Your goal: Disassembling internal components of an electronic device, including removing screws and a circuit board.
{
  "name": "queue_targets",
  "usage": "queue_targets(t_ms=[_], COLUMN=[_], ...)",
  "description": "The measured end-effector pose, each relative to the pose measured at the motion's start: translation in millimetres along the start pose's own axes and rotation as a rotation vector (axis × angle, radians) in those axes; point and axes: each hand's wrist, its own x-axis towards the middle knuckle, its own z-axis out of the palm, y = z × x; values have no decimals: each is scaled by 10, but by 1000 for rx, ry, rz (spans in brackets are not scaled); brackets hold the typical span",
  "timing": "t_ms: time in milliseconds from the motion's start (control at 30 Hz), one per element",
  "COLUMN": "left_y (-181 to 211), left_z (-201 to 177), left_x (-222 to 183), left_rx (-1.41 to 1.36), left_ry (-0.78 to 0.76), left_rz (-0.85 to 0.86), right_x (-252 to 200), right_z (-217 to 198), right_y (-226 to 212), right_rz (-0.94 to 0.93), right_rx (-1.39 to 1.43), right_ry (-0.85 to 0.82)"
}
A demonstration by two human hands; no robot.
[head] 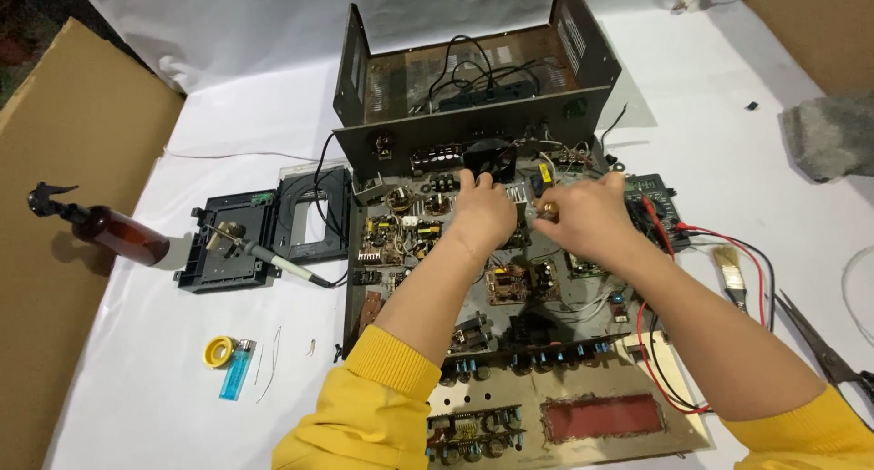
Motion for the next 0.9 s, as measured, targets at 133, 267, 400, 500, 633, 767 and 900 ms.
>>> queue_targets(t_ms=[133,267,400,500,633,767,900], left_y=[-12,-4,4,9,22,20,24], left_z=[3,45,139,180,144,128,97], left_x=[-2,14,93,123,74,55,-3], left_rx=[-2,17,9,-7,9,31,36], left_ry=[1,28,42,67,62,55,42], left_rz=[-5,0,-5,1,4,-1,-9], right_x=[37,84,152,171,181,126,17], right_z=[115,145,334,392,488,416,220], right_y=[16,16,111,143,170,185,147], right_rz=[-6,-12,-63,-90,-124,-92,-42], right_rx=[-29,-39,-63,-77,-142,-134,44], right_ry=[-17,-50,35,108,178,181,115])
